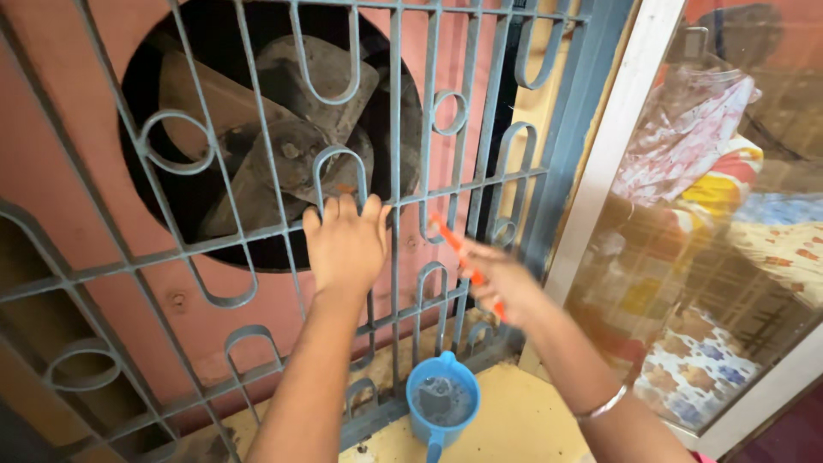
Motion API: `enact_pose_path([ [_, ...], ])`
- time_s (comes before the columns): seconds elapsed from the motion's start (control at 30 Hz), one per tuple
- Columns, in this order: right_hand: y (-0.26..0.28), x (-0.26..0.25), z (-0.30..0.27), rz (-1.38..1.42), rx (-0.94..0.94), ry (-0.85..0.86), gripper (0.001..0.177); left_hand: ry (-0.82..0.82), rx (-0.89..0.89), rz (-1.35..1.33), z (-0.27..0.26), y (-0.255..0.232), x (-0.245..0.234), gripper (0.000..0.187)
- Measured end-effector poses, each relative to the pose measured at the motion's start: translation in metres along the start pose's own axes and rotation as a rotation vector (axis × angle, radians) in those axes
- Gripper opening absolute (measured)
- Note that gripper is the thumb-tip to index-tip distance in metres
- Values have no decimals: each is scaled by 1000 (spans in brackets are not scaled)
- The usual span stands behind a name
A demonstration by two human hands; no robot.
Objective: The person scrubs the metal grill of a wall-mounted exhaust fan using an orange toothbrush. They repeatedly dip the toothbrush into a blue plastic cup containing a soapy liquid and scrub the bars and circular frame of the fan grill.
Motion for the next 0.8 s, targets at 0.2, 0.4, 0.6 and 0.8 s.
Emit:
enact_pose_path([
  [0.2, 27, 6, -30, -1089, -611, -613, 38, -12, 17, -1, 3, 0, -1, 29],
  [0.4, 28, 26, -29, -1175, -737, -583, 40, -12, 40, 2, 3, 2, -2, 29],
  [0.6, -8, 10, 4, -157, -164, -181, 46, -46, 44, -14, 0, 3, -1, 27],
  [0.8, 21, 34, -23, -475, -844, -209, 42, -69, 47, -34, 0, 3, -2, 27],
])
Point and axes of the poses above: each hand's wrist, its own z-axis towards the middle knuckle, its own x-axis out of the palm, y = z × x, the point moved 8 cm from there along z, towards the middle knuckle, and after that the axes turned 1 degree about x, right-handed, at the moved point
